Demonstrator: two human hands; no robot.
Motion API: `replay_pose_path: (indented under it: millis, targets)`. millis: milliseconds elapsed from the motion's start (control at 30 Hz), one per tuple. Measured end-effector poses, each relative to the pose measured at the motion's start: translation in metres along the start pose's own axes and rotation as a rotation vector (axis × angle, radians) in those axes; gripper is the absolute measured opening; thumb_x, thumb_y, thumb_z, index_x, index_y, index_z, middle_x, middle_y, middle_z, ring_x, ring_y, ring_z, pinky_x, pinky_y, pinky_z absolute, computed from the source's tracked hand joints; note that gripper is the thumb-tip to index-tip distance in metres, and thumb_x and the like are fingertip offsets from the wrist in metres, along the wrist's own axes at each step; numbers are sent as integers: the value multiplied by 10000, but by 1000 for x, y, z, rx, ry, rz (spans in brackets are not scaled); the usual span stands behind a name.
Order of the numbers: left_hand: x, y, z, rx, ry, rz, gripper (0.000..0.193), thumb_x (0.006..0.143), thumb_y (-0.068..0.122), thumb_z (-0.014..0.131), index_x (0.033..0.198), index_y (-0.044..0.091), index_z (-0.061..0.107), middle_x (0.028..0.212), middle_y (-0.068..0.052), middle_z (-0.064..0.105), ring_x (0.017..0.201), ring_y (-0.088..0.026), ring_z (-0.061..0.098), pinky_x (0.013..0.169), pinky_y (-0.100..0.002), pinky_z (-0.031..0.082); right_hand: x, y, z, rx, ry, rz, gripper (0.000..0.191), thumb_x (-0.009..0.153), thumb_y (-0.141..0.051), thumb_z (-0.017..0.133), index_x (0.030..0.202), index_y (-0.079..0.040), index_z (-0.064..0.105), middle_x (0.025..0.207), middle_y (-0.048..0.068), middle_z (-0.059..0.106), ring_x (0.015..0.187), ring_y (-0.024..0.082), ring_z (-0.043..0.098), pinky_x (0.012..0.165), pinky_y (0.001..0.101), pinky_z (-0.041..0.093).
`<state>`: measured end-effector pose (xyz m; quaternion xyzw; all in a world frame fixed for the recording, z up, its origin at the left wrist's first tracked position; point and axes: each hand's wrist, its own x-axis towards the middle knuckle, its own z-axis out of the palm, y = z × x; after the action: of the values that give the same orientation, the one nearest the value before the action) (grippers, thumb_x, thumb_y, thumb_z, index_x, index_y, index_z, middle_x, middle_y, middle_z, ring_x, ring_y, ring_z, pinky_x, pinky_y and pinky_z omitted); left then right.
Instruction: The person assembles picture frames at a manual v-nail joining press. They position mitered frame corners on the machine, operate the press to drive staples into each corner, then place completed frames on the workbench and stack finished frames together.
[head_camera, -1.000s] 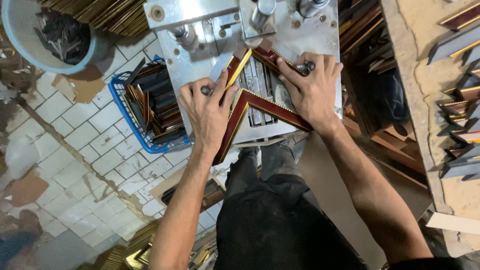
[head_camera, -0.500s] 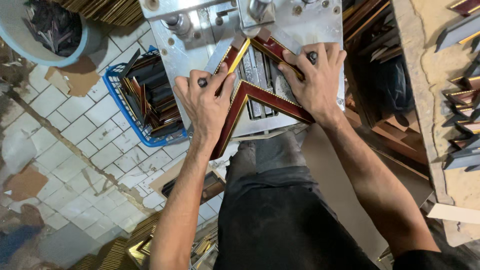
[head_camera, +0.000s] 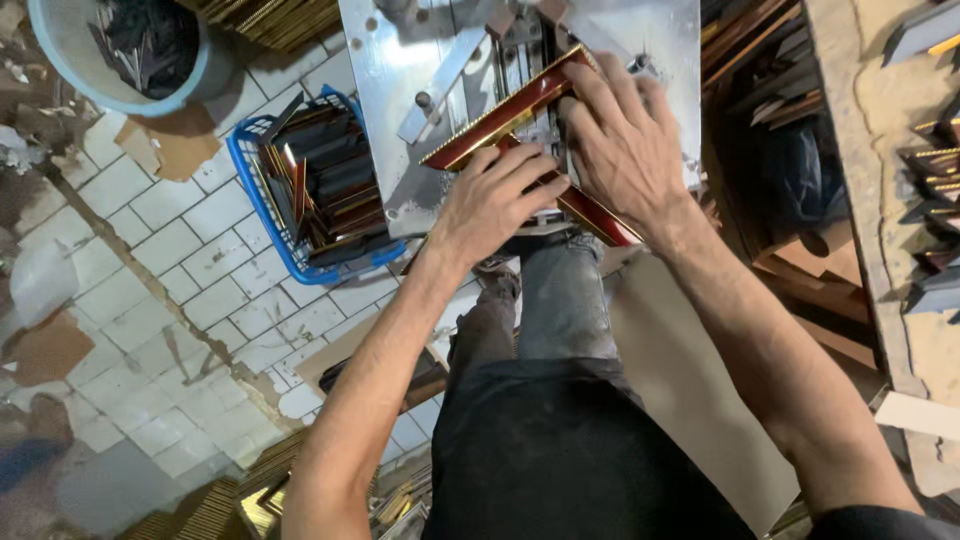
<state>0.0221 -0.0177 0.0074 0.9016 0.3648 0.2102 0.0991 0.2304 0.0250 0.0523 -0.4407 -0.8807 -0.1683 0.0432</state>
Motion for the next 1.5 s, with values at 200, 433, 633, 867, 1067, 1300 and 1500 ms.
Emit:
replay_pose_path:
  millis: [200, 433, 633, 867, 1067, 1300, 1500]
  targets:
    - [-72, 1, -18, 145, 114, -338, 320, 954, 346, 784, 1232, 188, 775, 1290, -9, 683, 1167, -219, 585, 866, -375, 397, -34, 19, -25, 195, -227, 11, 593, 979, -302, 759, 1551, -213, 628, 1111, 74, 575, 1019, 241, 534, 845, 396, 435]
    - [-7, -43, -5, 108, 351, -698, 329, 922, 452, 824, 1143, 209, 814, 1088, -37, 537, 1088, -240, 389, 874, -429, 296, -26, 24, 17, 348, 133, 279, 330, 1000, -270, 796, 1318, -180, 771, 1239, 119, 522, 1194, 293, 407, 994, 433, 323]
    - [7, -43, 4, 51, 335, -709, 361, 918, 433, 852, 1203, 216, 802, 1030, 55, 564, 1089, -232, 389, 914, -457, 292, -13, 15, 45, 531, 97, 356, 288, 1048, -244, 807, 1324, -169, 781, 1209, 59, 536, 1196, 272, 419, 958, 432, 292]
    - [12, -42, -8, 99, 312, -673, 305, 955, 389, 839, 1217, 239, 798, 984, 42, 538, 1023, -237, 404, 912, -438, 337, -5, 16, 30, 561, 98, 359, 275, 1025, -222, 806, 1298, -197, 781, 1191, 12, 562, 1166, 268, 430, 965, 435, 301]
    - [9, -38, -5, 103, 294, -722, 286, 932, 378, 863, 1174, 234, 811, 966, 7, 525, 965, -248, 415, 858, -434, 337, -10, 12, 36, 562, 53, 411, 282, 1018, -230, 827, 1296, -211, 791, 1087, 17, 517, 1072, 269, 410, 920, 430, 294]
    - [19, -44, -6, 106, 320, -703, 274, 924, 397, 879, 924, 165, 733, 956, -10, 556, 954, -244, 445, 840, -439, 337, -2, 18, 43, 596, 91, 425, 247, 1025, -278, 889, 1226, -182, 783, 1117, 15, 545, 1091, 284, 419, 956, 431, 317]
    - [15, -37, -16, 84, 447, -656, 427, 1069, 441, 731, 1338, 121, 641, 1176, -105, 501, 1132, -268, 466, 960, -454, 361, -13, -5, 15, 333, 107, 380, 406, 1094, -219, 703, 1484, -148, 616, 1430, 159, 488, 1327, 346, 411, 1048, 457, 308]
